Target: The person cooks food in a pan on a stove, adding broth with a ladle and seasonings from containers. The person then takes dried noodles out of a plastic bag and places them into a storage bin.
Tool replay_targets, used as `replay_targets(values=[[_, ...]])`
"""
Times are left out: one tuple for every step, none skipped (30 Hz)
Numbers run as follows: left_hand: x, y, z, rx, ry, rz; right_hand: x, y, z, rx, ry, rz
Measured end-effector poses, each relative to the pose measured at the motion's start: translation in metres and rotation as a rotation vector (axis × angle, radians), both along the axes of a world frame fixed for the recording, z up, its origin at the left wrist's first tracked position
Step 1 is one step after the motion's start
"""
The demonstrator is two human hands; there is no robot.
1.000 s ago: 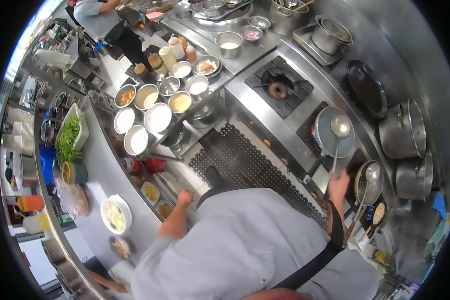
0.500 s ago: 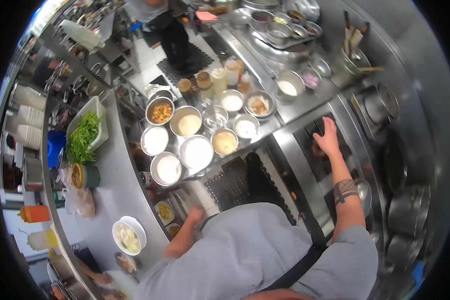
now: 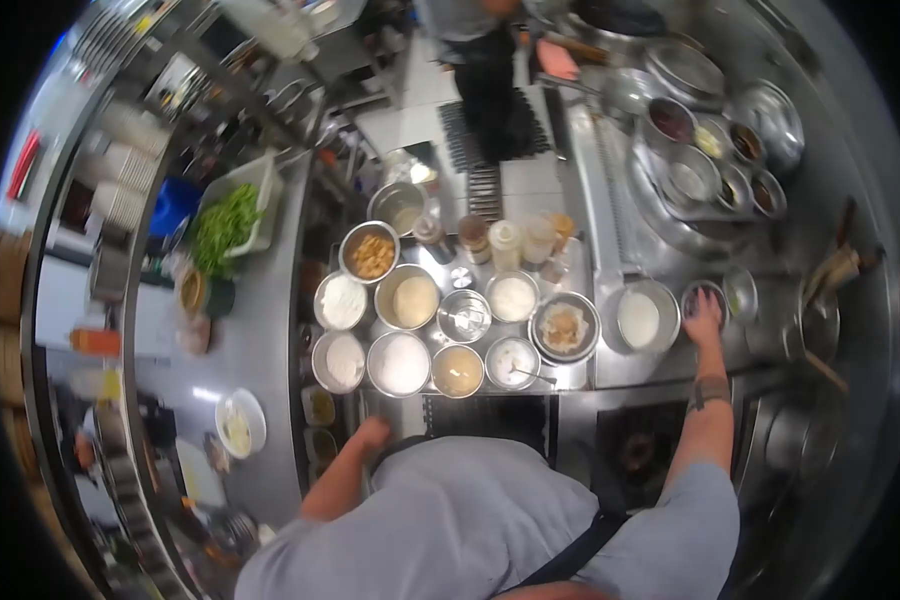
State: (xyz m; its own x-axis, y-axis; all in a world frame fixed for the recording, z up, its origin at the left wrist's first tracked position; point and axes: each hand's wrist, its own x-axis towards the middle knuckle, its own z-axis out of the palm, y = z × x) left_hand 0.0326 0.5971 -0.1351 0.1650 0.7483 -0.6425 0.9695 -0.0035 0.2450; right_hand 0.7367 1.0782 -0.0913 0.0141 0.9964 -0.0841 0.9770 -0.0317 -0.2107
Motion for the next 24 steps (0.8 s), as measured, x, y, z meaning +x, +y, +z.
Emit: replay_targets(values=[[0.044, 0.049, 0.070, -0.267, -0.105, 0.714, -0.002, 0.004, -0.005, -0.040, -0.026, 0.006], [0.062, 0.070, 0.092, -0.263, -0.105, 0.751, 0.000, 0.004, -0.004, -0.077, -0.055, -0.001], [0.073, 0.086, 0.105, -0.239, -0.204, 0.789, 0.002, 0.001, -0.005, -0.045, -0.005, 0.007], [0.080, 0.094, 0.109, -0.212, -0.304, 0.818, 0.000, -0.002, -0.003, -0.013, 0.045, 0.008], [0.081, 0.096, 0.099, -0.207, -0.306, 0.828, -0.002, -0.002, 0.000, -0.010, 0.045, 0.019], [0.079, 0.096, 0.084, -0.184, -0.358, 0.840, -0.004, -0.004, 0.003, -0.041, 0.009, 0.042], [0.080, 0.097, 0.080, -0.165, -0.410, 0.851, -0.007, -0.007, 0.004, -0.075, -0.029, 0.063], [0.080, 0.093, 0.077, -0.172, -0.413, 0.856, -0.008, -0.010, 0.005, -0.082, -0.034, 0.067], [0.082, 0.095, 0.081, -0.201, -0.370, 0.874, -0.009, -0.014, 0.005, -0.066, 0.037, 0.030], [0.082, 0.096, 0.080, -0.224, -0.325, 0.887, -0.013, -0.015, 0.008, -0.044, 0.112, -0.011], [0.077, 0.097, 0.082, -0.270, -0.273, 0.801, -0.016, -0.013, 0.013, -0.042, 0.112, -0.020], [0.072, 0.091, 0.080, -0.271, -0.268, 0.780, -0.021, -0.011, 0.026, -0.026, 0.085, -0.015], [0.067, 0.081, 0.076, -0.257, -0.209, 0.681, -0.024, -0.010, 0.036, -0.014, 0.057, -0.020], [0.063, 0.074, 0.074, -0.243, -0.153, 0.574, -0.024, -0.008, 0.039, -0.015, 0.057, -0.057], [0.062, 0.070, 0.076, -0.248, -0.150, 0.536, -0.023, -0.005, 0.043, 0.011, 0.165, -0.148], [0.062, 0.066, 0.083, -0.238, -0.115, 0.576, -0.019, 0.000, 0.046, 0.042, 0.273, -0.237], [0.062, 0.063, 0.087, -0.227, -0.081, 0.617, -0.013, 0.002, 0.046, 0.081, 0.302, -0.290], [0.060, 0.057, 0.081, -0.231, -0.078, 0.586, -0.010, 0.006, 0.043, 0.119, 0.331, -0.341], [0.048, 0.053, 0.070, -0.291, -0.153, 0.759, 0.007, 0.004, 0.032, 0.212, 0.444, -0.434], [0.041, 0.049, 0.067, -0.345, -0.230, 0.964, 0.015, 0.017, 0.023, 0.308, 0.557, -0.493], [0.041, 0.052, 0.073, -0.317, -0.262, 0.925, 0.018, 0.021, 0.020, 0.330, 0.600, -0.492], [0.040, 0.060, 0.078, -0.334, -0.249, 0.890, 0.021, 0.021, 0.018, 0.353, 0.639, -0.496], [0.039, 0.068, 0.081, -0.305, -0.253, 0.805, 0.017, 0.017, 0.028, 0.326, 0.567, -0.488], [0.036, 0.067, 0.087, -0.289, -0.256, 0.719, 0.030, 0.023, 0.015, 0.201, 0.404, -0.475]])
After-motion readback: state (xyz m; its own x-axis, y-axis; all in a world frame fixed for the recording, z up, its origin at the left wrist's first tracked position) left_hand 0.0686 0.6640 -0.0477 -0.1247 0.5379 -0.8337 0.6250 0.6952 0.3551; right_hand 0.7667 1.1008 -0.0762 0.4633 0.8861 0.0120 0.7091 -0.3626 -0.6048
